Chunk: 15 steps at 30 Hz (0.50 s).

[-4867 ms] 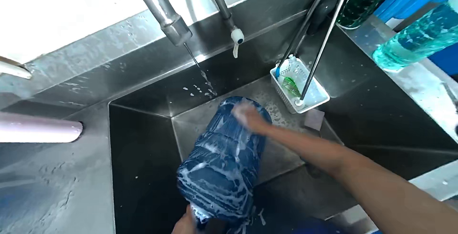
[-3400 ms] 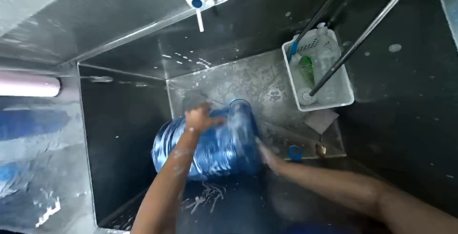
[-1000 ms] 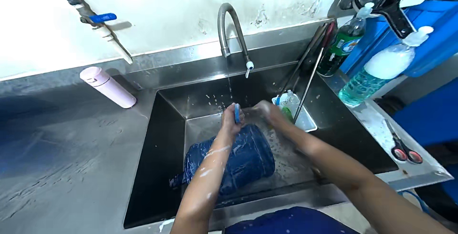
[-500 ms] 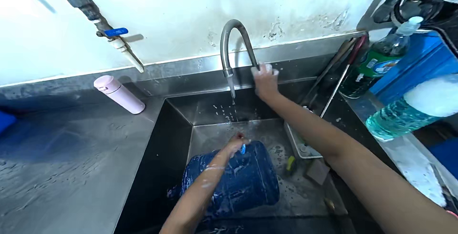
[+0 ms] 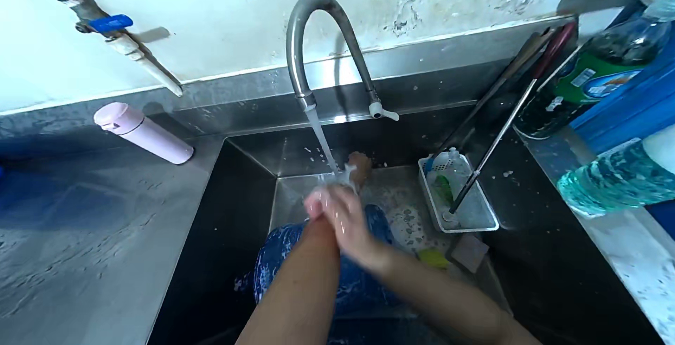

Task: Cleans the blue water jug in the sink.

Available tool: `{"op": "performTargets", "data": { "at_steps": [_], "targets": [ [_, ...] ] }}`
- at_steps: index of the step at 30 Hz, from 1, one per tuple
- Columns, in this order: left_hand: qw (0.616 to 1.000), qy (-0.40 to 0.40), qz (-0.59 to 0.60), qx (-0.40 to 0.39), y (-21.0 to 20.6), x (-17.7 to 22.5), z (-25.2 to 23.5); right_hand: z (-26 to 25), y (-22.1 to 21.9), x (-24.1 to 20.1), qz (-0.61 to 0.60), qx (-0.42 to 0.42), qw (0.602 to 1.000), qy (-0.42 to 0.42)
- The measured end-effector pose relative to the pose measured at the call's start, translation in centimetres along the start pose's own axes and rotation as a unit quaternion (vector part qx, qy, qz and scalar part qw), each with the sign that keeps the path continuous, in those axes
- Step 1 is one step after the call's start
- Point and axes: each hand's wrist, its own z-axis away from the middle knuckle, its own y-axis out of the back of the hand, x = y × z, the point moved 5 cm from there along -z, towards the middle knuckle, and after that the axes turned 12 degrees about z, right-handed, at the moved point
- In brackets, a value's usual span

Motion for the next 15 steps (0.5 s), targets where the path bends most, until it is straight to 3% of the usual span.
{"op": "performTargets", "data": {
  "at_steps": [1, 2, 3, 4, 6, 7, 9, 12, 13, 15],
  "targets": [
    [0.999, 0.029, 0.038, -0.007, 0.4, 0.5, 0.7, 2.0, 0.0, 0.4, 0.079, 0.049, 0.988, 0.127],
    [0.997, 0.054, 0.059, 0.001, 0.6, 1.0, 1.5, 3.0, 0.2, 2.4, 0.148, 0.081, 0.968, 0.186],
    [0.997, 0.065, 0.050, 0.006, 0.6, 0.6, 2.1, 3.1, 0.8, 5.4, 0.209, 0.107, 0.959, 0.161],
    [0.996, 0.088, 0.021, -0.019, 0.7, -0.2, 2.3, 2.1, 2.0, 8.7, 0.266, 0.105, 0.956, 0.072],
    [0.976, 0.026, 0.211, 0.039, -0.5, -5.2, -0.4, -0.9, 5.2, 14.4, 0.336, -0.005, 0.931, -0.140],
    [0.933, 0.037, 0.352, 0.068, -1.3, -6.8, -2.1, -1.9, 6.3, 16.4, 0.338, -0.033, 0.918, -0.205],
    [0.822, 0.113, 0.552, 0.075, -1.8, -8.3, -3.4, -2.6, 6.6, 17.5, 0.304, -0.017, 0.923, -0.233],
    [0.711, 0.134, 0.686, 0.078, -0.8, -9.0, 0.4, -0.6, 4.6, 17.2, 0.263, 0.028, 0.942, -0.208],
    [0.698, 0.122, 0.701, 0.083, -0.3, -9.2, 1.3, -0.1, 4.2, 17.3, 0.260, 0.028, 0.942, -0.208],
    [0.715, 0.099, 0.685, 0.103, -0.1, -9.2, 2.7, 0.6, 3.4, 17.3, 0.262, -0.009, 0.938, -0.228]
  ]
}}
